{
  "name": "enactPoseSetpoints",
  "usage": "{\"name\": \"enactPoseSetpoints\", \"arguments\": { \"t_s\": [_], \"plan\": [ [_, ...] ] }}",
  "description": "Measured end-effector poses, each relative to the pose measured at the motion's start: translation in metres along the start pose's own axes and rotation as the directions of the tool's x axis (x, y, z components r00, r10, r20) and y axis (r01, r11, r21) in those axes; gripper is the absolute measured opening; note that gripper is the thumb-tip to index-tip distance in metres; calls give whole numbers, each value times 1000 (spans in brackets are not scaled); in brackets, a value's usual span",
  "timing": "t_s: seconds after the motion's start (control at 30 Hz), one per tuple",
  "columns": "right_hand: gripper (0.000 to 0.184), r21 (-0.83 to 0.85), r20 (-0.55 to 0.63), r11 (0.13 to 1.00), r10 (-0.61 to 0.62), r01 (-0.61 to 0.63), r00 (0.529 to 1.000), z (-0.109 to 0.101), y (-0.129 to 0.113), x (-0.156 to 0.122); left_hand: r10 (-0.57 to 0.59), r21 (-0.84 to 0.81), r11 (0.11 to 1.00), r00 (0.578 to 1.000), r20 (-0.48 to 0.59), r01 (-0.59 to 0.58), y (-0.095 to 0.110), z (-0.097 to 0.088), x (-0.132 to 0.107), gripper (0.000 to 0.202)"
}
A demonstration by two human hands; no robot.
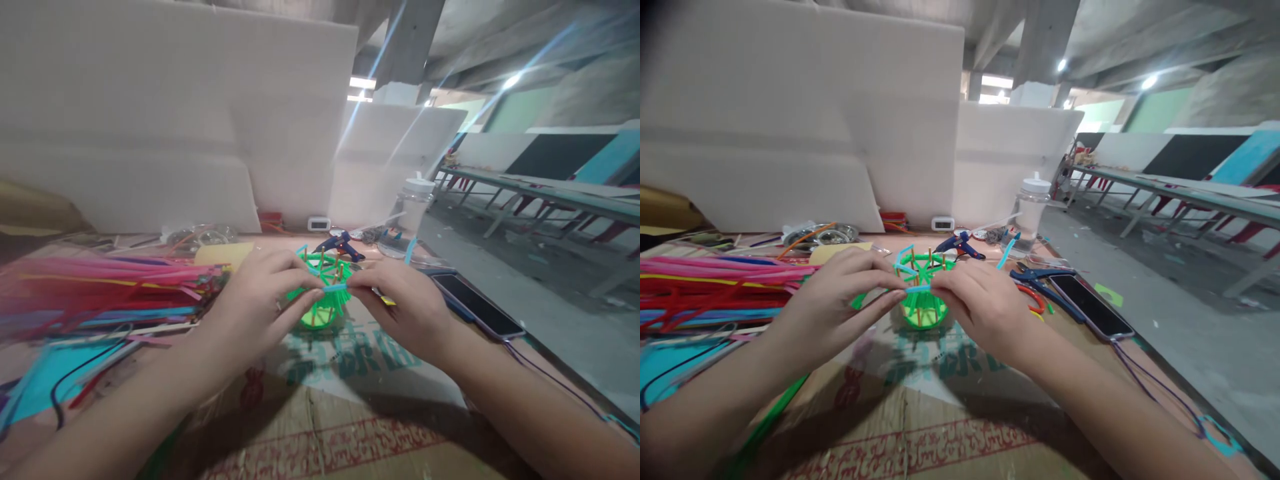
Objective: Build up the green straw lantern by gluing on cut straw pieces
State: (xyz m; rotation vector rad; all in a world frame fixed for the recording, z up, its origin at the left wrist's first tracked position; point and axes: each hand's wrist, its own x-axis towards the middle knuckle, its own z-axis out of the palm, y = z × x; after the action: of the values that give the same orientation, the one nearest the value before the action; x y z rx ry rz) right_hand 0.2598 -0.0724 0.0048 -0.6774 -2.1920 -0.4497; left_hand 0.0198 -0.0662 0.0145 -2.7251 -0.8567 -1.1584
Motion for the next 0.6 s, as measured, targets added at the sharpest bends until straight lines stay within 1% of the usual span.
{"name": "enactPoseSetpoints", "arguments": {
  "t_s": [0.07, 0.2, 0.33, 0.43, 0.53, 0.6],
  "plan": [
    [11, 12, 6, 1000, -2, 1, 1000, 1, 0, 0, -13, 3, 1000, 1000, 8, 13, -2, 1, 1, 15],
    [9, 18, 6, 1000, 25, -26, 1000, 4, 3, 0, -32, 34, 999, 999, -26, 33, -8, 1, 2, 16],
    [9, 23, -15, 995, 100, -100, 995, 4, 10, 1, -31, 141, 989, 999, -43, 37, -17, 0, 1, 16],
    [9, 7, -4, 988, 155, -155, 988, 5, 15, 1, -22, 214, 976, 998, -61, 34, -23, 2, 0, 15],
    [9, -2, 9, 982, 187, -187, 982, 8, 19, 0, -16, 222, 974, 997, -69, 31, -28, 6, 0, 15],
    [9, 0, 10, 983, 182, -182, 983, 10, 21, -1, -14, 220, 975, 997, -70, 29, -30, 9, 0, 16]
  ]
}}
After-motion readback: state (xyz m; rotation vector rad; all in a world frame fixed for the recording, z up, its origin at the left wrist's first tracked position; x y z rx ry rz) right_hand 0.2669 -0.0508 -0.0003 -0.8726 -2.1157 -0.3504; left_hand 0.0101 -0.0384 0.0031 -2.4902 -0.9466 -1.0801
